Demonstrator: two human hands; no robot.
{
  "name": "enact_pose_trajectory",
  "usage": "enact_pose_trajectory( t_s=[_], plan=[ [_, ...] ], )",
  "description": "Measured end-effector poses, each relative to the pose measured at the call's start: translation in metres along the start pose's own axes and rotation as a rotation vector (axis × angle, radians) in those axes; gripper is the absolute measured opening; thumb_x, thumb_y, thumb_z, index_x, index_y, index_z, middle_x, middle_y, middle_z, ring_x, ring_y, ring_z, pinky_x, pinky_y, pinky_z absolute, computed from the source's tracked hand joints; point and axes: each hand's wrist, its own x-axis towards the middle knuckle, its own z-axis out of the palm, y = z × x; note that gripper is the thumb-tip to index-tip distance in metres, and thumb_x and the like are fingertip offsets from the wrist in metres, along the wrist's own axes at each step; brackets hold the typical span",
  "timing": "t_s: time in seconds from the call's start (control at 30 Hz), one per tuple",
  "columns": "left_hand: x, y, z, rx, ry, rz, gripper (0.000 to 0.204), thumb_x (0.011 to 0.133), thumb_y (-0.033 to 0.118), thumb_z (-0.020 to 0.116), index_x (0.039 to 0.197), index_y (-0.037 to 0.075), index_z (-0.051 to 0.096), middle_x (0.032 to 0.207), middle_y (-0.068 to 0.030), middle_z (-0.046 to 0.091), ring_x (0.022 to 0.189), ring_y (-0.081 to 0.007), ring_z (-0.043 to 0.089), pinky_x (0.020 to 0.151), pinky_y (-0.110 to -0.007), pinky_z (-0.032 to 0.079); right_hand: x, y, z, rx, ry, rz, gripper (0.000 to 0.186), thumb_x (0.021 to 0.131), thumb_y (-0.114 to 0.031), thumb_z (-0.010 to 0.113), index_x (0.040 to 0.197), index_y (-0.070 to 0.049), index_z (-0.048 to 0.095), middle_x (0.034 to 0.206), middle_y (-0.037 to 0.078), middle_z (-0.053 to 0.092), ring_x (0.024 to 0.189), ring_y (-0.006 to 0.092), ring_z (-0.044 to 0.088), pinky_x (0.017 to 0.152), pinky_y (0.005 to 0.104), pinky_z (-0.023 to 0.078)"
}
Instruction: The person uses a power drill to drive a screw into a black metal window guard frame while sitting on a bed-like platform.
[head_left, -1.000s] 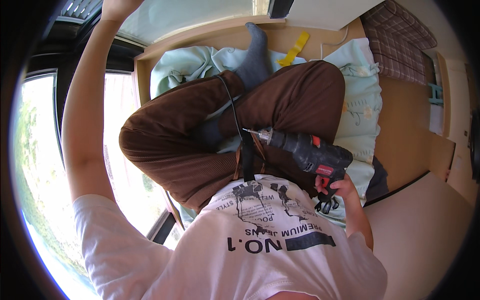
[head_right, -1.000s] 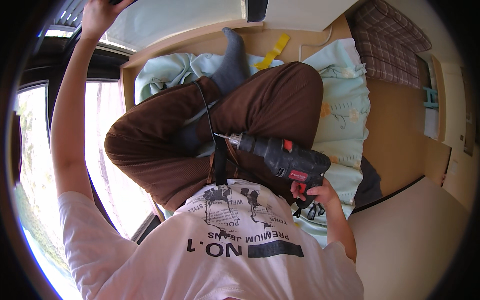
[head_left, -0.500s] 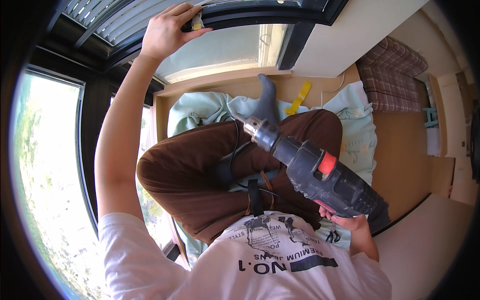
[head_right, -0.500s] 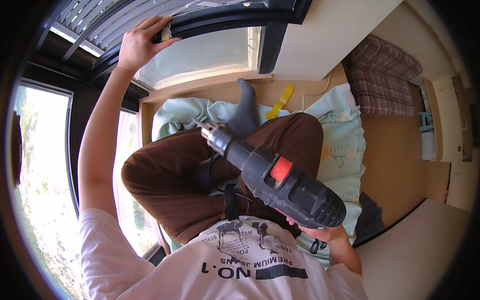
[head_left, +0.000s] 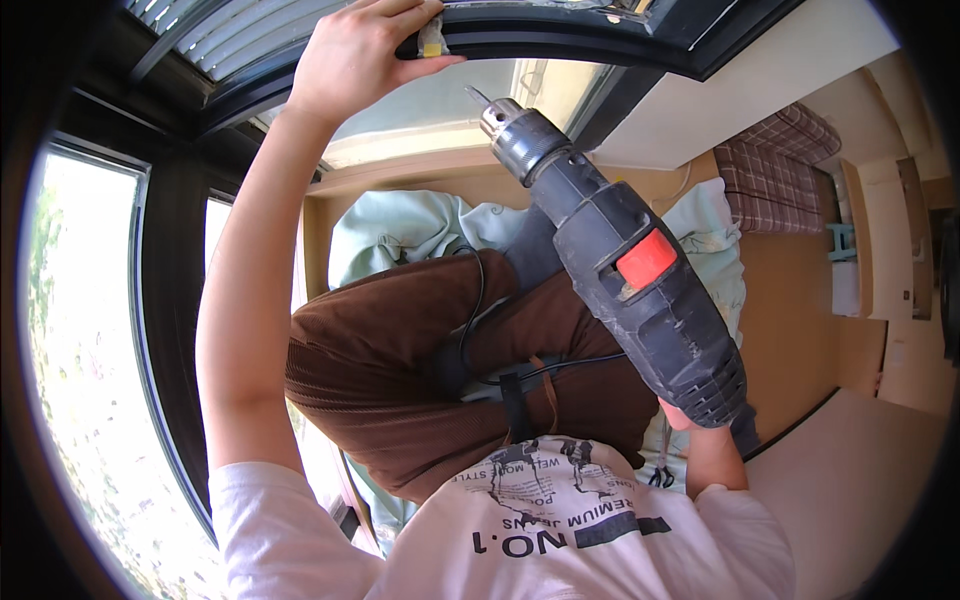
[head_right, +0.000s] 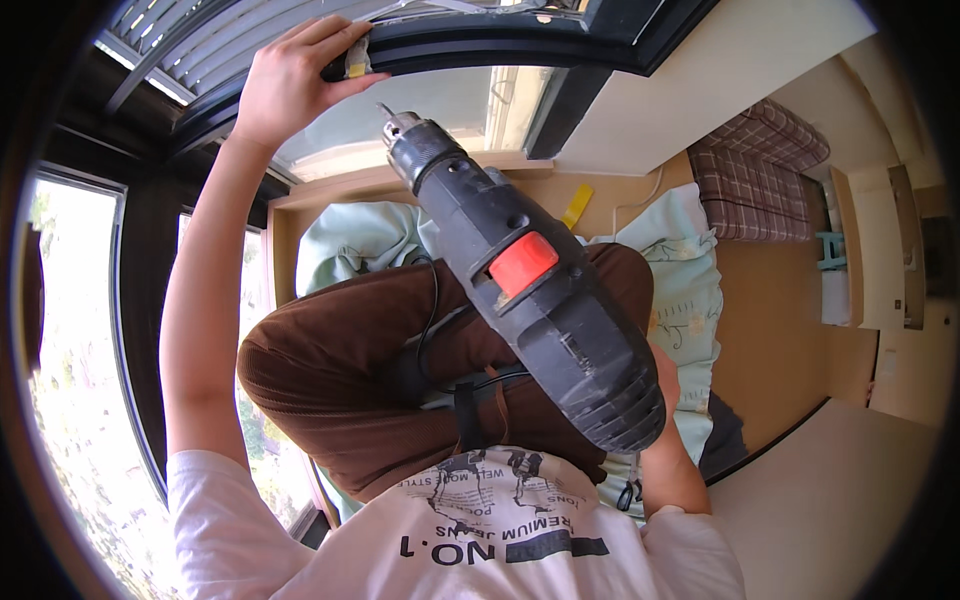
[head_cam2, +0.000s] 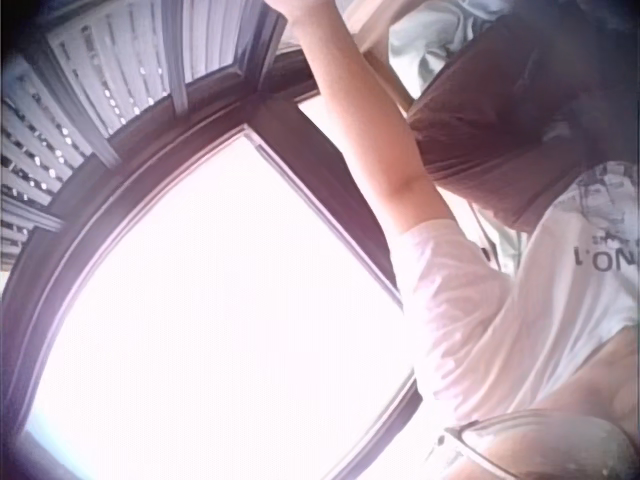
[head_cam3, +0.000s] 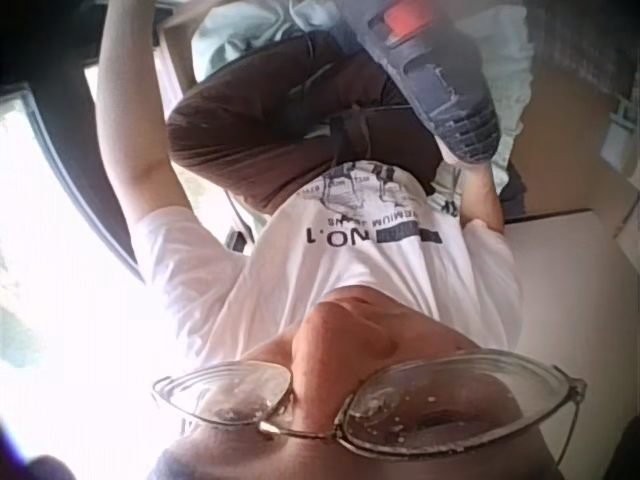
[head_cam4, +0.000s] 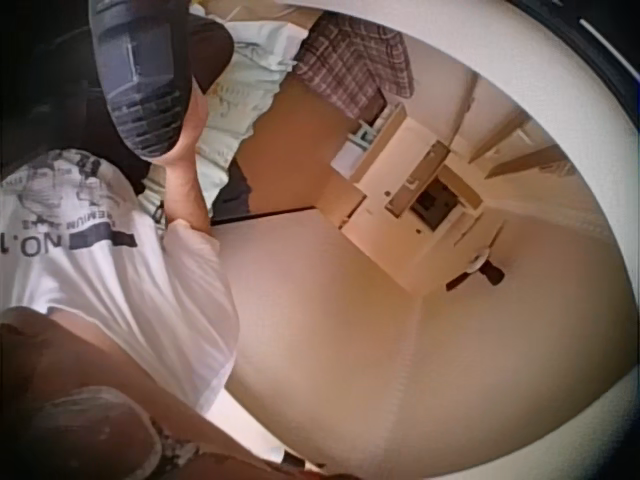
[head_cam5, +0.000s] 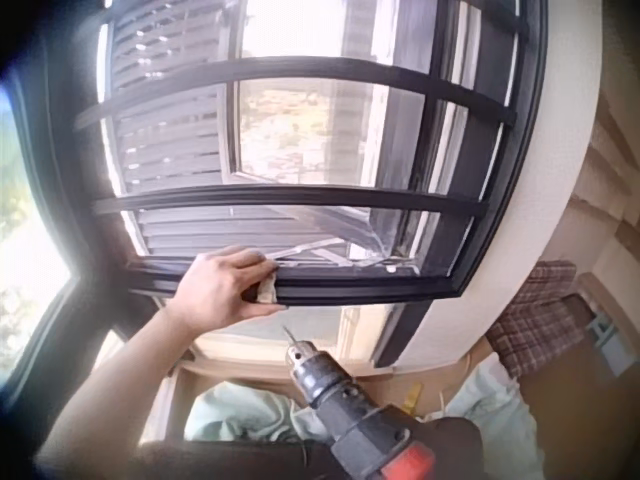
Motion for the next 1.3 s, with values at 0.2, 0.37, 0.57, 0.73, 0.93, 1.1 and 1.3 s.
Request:
enact_pose_trajectory(
  t_s=[0.2, 0.37, 0.57, 0.73, 0.93, 1.1, 1.3],
  plan=[
    [0.006, 0.008, -0.018, -0.148, -0.055, -0.036, 0.06, 0.082, 0.048, 0.083, 0.117, 0.001, 0.076, 0.108, -0.0113, 0.073, 0.098, -0.0329, 0.071, 0.083, -0.041, 0.059, -0.014, -0.015, -0.02, -0.096, -0.196, -0.021, 0.046, 0.082, -0.013, 0.069, 0.125, 0.004, 0.07, 0.124, 0.022, 0.073, 0.099, 0.0323, 0.072, 0.088, 0.041, 0.057],
    [0.007, 0.007, -0.021, -0.124, -0.075, -0.052, 0.061, 0.081, 0.049, 0.083, 0.118, 0.001, 0.076, 0.108, -0.0109, 0.073, 0.097, -0.0324, 0.071, 0.083, -0.041, 0.059, -0.044, -0.021, -0.032, 1.135, -0.114, 0.771, 0.07, 0.072, -0.017, 0.069, 0.134, 0.012, 0.053, 0.099, 0.026, 0.069, 0.058, 0.0244, 0.063, 0.056, 0.0322, 0.051],
    [0.009, 0.007, -0.014, -0.146, -0.044, -0.037, 0.061, 0.078, 0.046, 0.086, 0.117, 0.0, 0.077, 0.108, -0.0127, 0.073, 0.096, -0.0338, 0.071, 0.084, -0.042, 0.059, -0.199, 0.077, -0.038, 1.435, -0.323, 1.193, 0.062, 0.076, -0.006, 0.074, 0.135, 0.007, 0.06, 0.114, 0.026, 0.073, 0.092, 0.0349, 0.073, 0.077, 0.0402, 0.059],
    [0.008, 0.009, -0.013, -0.149, -0.053, -0.063, 0.062, 0.077, 0.044, 0.088, 0.116, -0.002, 0.076, 0.107, -0.0141, 0.073, 0.094, -0.0361, 0.072, 0.082, -0.043, 0.06, -0.225, 0.121, -0.05, 1.019, -0.536, 1.035, 0.07, 0.077, -0.001, 0.084, 0.143, 0.002, 0.06, 0.14, 0.017, 0.067, 0.129, 0.0308, 0.065, 0.107, 0.0423, 0.053],
    [0.006, 0.007, -0.012, -0.135, -0.018, -0.047, 0.06, 0.077, 0.043, 0.088, 0.114, -0.002, 0.076, 0.106, -0.0137, 0.073, 0.091, -0.0366, 0.072, 0.08, -0.043, 0.059, 0.02, 0.088, -0.098, 0.458, -0.32, 0.502, 0.025, 0.096, -0.006, 0.072, 0.119, 0.001, 0.068, 0.113, 0.007, 0.069, 0.099, 0.0158, 0.064, 0.082, 0.0313, 0.053],
    [0.005, 0.004, -0.014, -0.165, -0.029, -0.056, 0.059, 0.077, 0.042, 0.089, 0.113, -0.002, 0.076, 0.103, -0.0129, 0.072, 0.087, -0.0359, 0.072, 0.077, -0.042, 0.059, 0.198, 0.059, 0.115, 0.096, -0.589, -0.355, 0.012, 0.094, -0.006, 0.071, 0.104, -0.003, 0.075, 0.102, 0.011, 0.073, 0.096, 0.0334, 0.071, 0.083, 0.042, 0.056],
    [0.01, 0.004, -0.011, -0.168, -0.002, -0.028, 0.058, 0.076, 0.042, 0.089, 0.112, -0.001, 0.076, 0.102, -0.0125, 0.072, 0.086, -0.0361, 0.072, 0.076, -0.043, 0.059, 0.255, 0.099, 0.302, -0.067, -0.722, -0.723, 0.013, 0.092, -0.013, 0.064, 0.089, -0.007, 0.075, 0.093, 0.011, 0.072, 0.095, 0.0349, 0.072, 0.083, 0.0477, 0.058]
  ],
)
